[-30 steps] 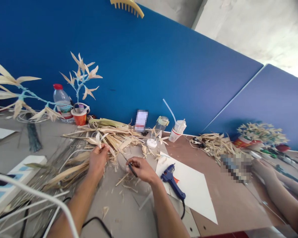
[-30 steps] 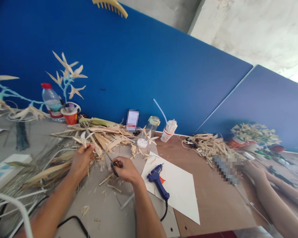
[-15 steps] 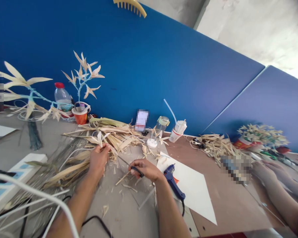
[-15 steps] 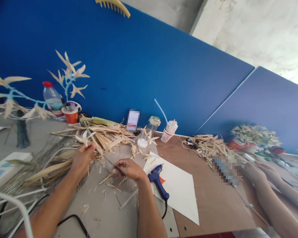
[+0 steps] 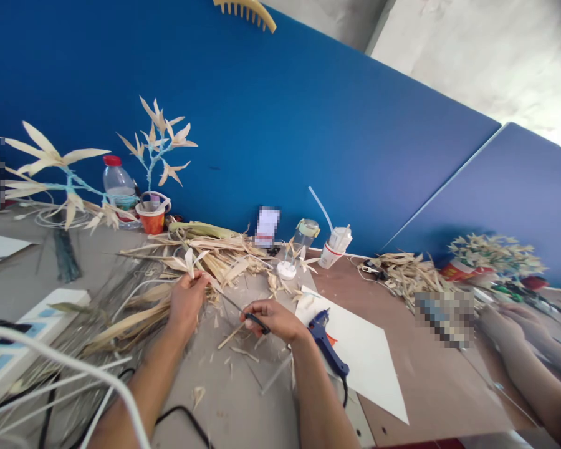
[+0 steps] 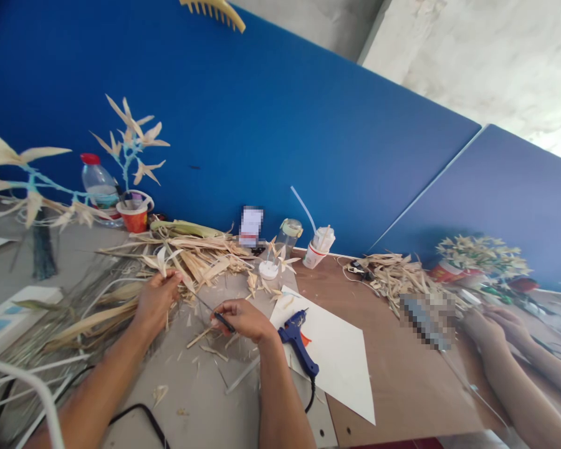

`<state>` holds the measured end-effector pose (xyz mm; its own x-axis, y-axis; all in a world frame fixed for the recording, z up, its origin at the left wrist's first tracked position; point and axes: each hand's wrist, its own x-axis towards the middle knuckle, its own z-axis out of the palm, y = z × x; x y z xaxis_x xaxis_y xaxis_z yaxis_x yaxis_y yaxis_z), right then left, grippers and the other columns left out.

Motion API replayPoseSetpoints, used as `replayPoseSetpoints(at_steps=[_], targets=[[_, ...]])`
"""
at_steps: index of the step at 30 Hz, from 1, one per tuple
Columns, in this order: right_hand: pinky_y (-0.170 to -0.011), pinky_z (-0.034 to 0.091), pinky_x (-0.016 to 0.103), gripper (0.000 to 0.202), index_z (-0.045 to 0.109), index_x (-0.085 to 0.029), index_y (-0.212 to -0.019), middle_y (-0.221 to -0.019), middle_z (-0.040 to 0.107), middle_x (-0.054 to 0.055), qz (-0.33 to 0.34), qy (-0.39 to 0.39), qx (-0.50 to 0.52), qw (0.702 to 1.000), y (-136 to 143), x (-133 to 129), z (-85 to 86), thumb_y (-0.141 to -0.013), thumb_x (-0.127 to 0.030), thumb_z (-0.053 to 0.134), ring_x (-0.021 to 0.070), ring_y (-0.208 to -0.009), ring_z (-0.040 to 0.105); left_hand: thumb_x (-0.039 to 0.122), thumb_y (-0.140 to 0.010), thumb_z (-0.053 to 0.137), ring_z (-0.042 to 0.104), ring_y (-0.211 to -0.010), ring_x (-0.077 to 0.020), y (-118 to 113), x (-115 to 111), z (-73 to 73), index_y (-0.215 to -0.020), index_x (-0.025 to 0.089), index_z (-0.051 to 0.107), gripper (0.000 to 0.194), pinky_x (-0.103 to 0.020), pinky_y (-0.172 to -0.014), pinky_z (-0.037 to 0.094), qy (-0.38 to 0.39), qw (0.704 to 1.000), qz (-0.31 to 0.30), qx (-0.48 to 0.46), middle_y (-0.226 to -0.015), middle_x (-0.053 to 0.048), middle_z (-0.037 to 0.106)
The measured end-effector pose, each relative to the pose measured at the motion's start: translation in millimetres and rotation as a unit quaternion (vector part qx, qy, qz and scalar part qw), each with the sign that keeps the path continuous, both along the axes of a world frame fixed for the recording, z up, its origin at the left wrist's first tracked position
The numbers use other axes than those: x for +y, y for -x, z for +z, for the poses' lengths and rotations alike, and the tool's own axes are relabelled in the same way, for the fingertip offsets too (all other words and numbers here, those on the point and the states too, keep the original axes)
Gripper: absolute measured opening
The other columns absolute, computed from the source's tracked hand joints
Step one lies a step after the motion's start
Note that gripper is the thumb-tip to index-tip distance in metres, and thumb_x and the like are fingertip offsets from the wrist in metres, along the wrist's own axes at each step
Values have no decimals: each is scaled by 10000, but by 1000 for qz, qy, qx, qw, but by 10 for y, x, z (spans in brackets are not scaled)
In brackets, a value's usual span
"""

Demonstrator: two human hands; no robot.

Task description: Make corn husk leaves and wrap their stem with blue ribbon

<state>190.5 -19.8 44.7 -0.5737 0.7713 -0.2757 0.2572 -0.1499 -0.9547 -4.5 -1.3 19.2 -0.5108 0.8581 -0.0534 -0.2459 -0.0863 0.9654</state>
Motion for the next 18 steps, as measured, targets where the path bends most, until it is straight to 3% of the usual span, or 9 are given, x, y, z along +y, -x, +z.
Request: replayPoseSetpoints(at_steps=[18], targets=[[-492, 281, 200, 262, 656, -145, -797, -521, 512, -58, 1, 16, 31, 999, -6, 7, -36, -641, -352, 699, 65, -480, 433, 367, -572, 707, 291, -363, -43, 2, 1, -9, -717, 167, 555, 291, -191, -379, 223, 7, 999, -34, -29, -448, 97, 400]])
